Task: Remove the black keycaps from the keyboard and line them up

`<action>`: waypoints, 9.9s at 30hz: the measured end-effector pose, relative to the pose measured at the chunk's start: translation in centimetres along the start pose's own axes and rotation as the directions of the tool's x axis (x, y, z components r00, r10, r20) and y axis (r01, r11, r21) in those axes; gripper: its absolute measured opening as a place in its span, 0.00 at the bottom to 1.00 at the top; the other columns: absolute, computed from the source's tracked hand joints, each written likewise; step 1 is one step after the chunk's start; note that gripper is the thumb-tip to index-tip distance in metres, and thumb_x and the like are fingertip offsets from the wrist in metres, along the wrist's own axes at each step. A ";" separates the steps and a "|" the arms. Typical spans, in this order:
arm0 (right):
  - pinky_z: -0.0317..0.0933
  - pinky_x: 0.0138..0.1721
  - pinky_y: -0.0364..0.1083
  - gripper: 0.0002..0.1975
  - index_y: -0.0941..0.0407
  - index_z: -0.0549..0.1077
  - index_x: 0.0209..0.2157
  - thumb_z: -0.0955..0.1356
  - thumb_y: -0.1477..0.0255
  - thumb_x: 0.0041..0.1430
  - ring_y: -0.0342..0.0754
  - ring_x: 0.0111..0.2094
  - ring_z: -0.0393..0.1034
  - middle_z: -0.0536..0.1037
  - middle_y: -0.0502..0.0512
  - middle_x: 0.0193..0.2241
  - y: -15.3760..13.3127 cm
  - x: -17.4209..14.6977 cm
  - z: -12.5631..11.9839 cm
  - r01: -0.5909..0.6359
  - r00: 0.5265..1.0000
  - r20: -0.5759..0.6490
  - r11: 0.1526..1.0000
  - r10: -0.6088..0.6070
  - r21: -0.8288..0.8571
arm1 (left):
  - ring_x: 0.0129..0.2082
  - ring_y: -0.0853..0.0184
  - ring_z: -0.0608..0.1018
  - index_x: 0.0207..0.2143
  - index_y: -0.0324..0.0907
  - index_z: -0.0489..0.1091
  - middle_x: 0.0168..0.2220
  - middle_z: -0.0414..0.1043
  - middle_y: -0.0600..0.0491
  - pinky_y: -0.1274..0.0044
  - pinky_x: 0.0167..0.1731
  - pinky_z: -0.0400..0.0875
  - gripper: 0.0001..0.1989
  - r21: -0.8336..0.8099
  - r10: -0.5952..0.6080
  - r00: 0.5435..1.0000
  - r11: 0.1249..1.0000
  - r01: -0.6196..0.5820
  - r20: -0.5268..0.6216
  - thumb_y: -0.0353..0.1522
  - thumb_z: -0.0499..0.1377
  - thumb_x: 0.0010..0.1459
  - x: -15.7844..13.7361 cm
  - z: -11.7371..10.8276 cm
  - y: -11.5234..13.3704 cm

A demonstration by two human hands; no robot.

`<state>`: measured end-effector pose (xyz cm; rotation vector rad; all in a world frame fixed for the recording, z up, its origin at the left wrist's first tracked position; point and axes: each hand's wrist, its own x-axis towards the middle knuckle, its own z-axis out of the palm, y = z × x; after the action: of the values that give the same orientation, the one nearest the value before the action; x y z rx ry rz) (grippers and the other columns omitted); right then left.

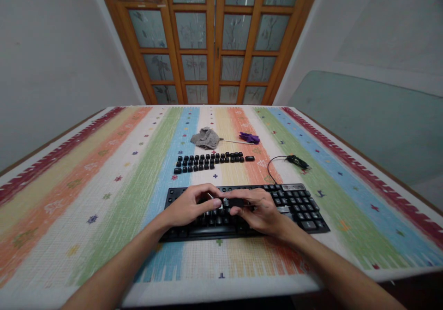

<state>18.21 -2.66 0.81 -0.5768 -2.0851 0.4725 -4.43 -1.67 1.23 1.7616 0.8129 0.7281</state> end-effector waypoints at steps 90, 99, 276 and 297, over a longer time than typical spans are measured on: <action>0.61 0.16 0.37 0.10 0.55 0.71 0.42 0.70 0.66 0.62 0.36 0.15 0.69 0.80 0.56 0.38 0.4 0.0 0.9 -0.392 0.869 -0.054 0.751 0.492 0.531 | 0.42 0.64 0.77 0.43 0.41 0.72 0.42 0.76 0.49 0.71 0.45 0.71 0.09 0.223 0.290 0.917 0.947 -0.233 -0.274 0.32 0.64 0.59 -0.2 0.8 0.4; 0.59 0.14 0.38 0.13 0.55 0.68 0.41 0.69 0.61 0.62 0.36 0.14 0.69 0.81 0.56 0.39 0.0 0.6 0.4 -0.388 0.856 -0.064 0.718 0.514 0.578 | 0.41 0.66 0.75 0.41 0.42 0.72 0.40 0.73 0.50 0.73 0.42 0.71 0.07 0.167 0.373 0.863 0.927 -0.335 -0.341 0.29 0.63 0.59 0.5 0.6 0.6; 0.63 0.18 0.40 0.19 0.57 0.68 0.46 0.65 0.56 0.64 0.39 0.17 0.70 0.79 0.59 0.38 1.2 0.3 -2.1 -0.589 0.808 0.277 0.726 0.520 0.354 | 0.47 0.62 0.77 0.50 0.42 0.70 0.46 0.76 0.47 0.66 0.49 0.72 0.14 0.465 0.326 0.938 0.853 -0.238 -0.117 0.35 0.60 0.63 0.2 1.7 -0.2; 0.68 0.24 0.42 0.12 0.55 0.73 0.47 0.65 0.65 0.66 0.40 0.20 0.72 0.80 0.58 0.41 0.4 -1.1 -2.0 -0.411 0.905 0.178 0.900 0.386 0.142 | 0.38 0.66 0.80 0.44 0.39 0.72 0.39 0.78 0.49 0.71 0.41 0.77 0.11 0.063 0.128 0.961 0.991 -0.116 -0.247 0.33 0.63 0.59 0.5 1.7 -0.6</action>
<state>20.54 -2.77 0.91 -0.8935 -2.0327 0.9525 -2.94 -2.06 0.16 1.7976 0.9012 1.0369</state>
